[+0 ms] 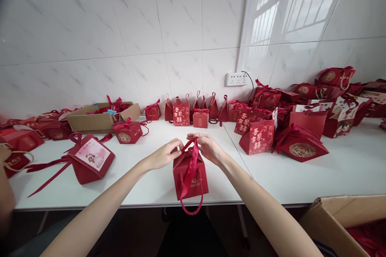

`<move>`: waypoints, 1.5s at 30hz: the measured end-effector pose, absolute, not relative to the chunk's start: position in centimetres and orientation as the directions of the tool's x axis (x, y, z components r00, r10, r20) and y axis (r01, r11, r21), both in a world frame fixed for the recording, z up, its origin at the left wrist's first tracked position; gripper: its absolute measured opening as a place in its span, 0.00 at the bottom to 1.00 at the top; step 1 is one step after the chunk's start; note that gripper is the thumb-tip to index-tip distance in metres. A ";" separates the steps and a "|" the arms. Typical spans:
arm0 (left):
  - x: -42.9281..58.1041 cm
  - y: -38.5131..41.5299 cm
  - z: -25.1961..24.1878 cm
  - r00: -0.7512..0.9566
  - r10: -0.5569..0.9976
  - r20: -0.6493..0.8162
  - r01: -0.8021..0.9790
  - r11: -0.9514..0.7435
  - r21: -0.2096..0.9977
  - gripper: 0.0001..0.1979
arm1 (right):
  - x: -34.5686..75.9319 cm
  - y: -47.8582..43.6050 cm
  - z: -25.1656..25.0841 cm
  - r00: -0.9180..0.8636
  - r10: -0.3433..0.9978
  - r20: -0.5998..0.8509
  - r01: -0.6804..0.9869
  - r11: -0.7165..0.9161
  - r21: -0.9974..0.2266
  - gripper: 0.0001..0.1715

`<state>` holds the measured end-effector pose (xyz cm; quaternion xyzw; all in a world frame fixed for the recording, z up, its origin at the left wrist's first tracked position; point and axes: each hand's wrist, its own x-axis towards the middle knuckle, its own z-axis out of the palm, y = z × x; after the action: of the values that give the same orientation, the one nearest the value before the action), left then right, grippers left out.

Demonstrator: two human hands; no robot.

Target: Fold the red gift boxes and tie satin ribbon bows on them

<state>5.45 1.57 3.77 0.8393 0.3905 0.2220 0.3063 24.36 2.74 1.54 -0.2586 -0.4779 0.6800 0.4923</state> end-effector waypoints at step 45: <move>6.9 5.0 12.9 0.116 0.901 0.419 -0.284 -0.374 0.883 0.16 | 23.8 3.1 10.1 -0.309 0.867 0.390 -0.354 0.276 -0.894 0.15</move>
<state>6.93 4.99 12.88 0.5652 0.2727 0.6062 0.4886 23.79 3.09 10.07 -0.2199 -0.5837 0.5601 0.5452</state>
